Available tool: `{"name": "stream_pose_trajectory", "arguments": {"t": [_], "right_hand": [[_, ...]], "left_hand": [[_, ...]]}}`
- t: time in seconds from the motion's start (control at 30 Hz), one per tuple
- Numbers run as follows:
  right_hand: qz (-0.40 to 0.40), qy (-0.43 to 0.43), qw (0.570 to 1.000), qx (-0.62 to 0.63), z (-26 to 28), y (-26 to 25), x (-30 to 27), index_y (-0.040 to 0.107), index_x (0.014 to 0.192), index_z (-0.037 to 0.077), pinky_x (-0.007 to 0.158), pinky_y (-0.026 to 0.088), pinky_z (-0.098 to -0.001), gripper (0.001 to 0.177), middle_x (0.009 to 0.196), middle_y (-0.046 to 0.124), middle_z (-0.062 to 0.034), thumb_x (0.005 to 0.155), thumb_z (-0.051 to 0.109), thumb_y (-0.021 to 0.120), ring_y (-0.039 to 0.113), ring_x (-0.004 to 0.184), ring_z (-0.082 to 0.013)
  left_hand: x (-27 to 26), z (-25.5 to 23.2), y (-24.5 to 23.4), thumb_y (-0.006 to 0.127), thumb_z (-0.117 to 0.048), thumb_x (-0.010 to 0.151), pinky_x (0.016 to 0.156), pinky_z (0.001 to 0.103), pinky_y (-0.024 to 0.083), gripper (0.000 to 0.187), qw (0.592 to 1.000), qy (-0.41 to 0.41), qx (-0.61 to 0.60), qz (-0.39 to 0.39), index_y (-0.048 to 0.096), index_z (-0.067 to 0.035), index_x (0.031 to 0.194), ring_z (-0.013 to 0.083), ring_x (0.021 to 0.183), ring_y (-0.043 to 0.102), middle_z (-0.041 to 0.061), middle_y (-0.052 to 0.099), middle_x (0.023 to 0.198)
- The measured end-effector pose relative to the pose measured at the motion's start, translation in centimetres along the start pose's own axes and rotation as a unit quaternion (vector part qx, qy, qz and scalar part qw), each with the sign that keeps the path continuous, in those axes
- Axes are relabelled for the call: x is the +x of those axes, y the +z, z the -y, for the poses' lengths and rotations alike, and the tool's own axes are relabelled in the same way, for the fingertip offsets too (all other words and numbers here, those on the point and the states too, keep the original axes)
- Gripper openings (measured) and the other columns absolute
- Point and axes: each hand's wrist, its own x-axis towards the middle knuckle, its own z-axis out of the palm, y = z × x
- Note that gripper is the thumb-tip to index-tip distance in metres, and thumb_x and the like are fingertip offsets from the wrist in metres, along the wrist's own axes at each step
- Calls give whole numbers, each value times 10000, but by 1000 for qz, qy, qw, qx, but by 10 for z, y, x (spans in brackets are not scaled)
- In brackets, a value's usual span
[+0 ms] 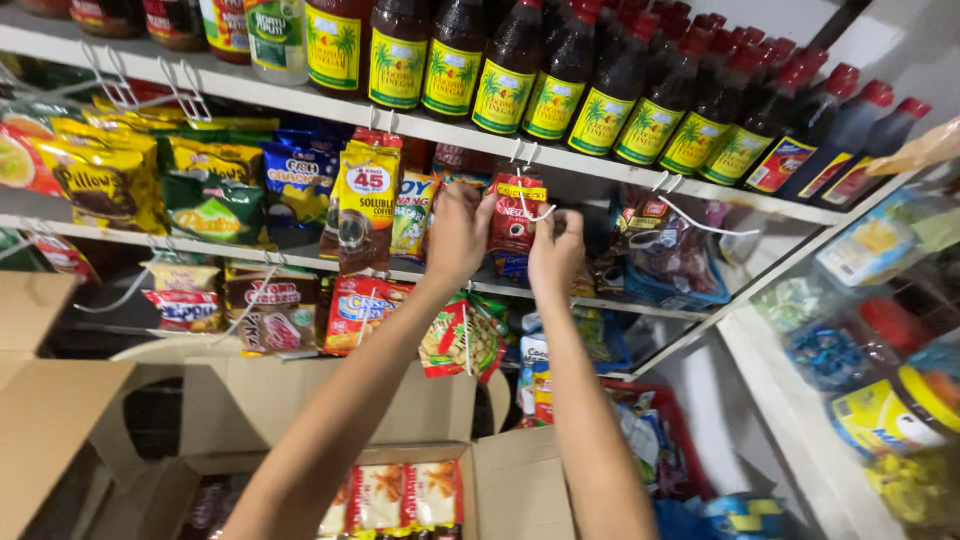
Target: The person takes various packaged food items, including coffee sachets and curry powder, from a cardboard box on the floor and hangs them on metal hooks on a store shelf. The person handles the items one by one, arranging them in rows on the display rack.
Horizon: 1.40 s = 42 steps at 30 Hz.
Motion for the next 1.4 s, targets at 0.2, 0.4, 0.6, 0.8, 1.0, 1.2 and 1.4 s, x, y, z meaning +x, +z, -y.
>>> {"name": "stream_pose_trajectory", "arguments": {"t": [0.2,0.4,0.6,0.8,1.0,1.2,1.4], "right_hand": [[-41,-8,999,32,-26,-21,-67,580,1149,12,825,506,-308,275,991,647,-56,1084,279,595,604,897,-142],[-35,63,990,122,-18,-46,-182,549,1174,26,720,438,-234,190,917,537,1,1094,199,561,493,793,-74],[14,126,990,54,-21,-43,-289,560,1163,30,731,469,-219,167,942,585,21,1081,174,548,546,821,-55],[99,156,983,5,-52,-31,-393,593,1133,18,697,441,-233,148,950,571,-7,1066,147,619,488,798,-79],[214,192,958,-11,-81,-19,-509,595,1108,19,653,445,-271,146,917,588,-18,1064,156,621,520,756,-103],[348,294,881,-131,-138,-14,-615,653,1056,35,612,460,-321,173,747,601,-70,1022,203,666,537,658,-159],[414,416,785,-199,-212,-16,-722,700,1056,60,616,514,-331,238,771,716,-93,986,285,666,685,625,-179]], "left_hand": [[-93,18,-64,655,-214,1016,811,457,492,251,994,-27,-10,105,555,5,1087,372,920,623,187,623,991],[-198,34,-151,666,-208,994,604,352,515,210,958,-201,-26,203,589,-22,1054,214,657,632,137,622,869],[-285,59,-228,637,-231,1000,558,331,538,226,906,-341,-19,250,627,-10,1044,189,606,697,141,697,805],[-364,94,-295,636,-275,1013,615,381,552,283,852,-420,61,306,656,-13,1118,221,631,728,152,729,823],[-447,139,-358,670,-312,993,691,404,568,320,802,-486,148,314,702,-16,1110,295,723,738,180,762,952],[-548,188,-401,697,-250,943,839,420,561,263,764,-532,185,316,739,-34,1087,360,981,724,193,758,1066],[-645,231,-423,719,-197,903,837,441,557,237,749,-550,192,315,739,-33,1073,376,976,721,194,745,1047]]}}
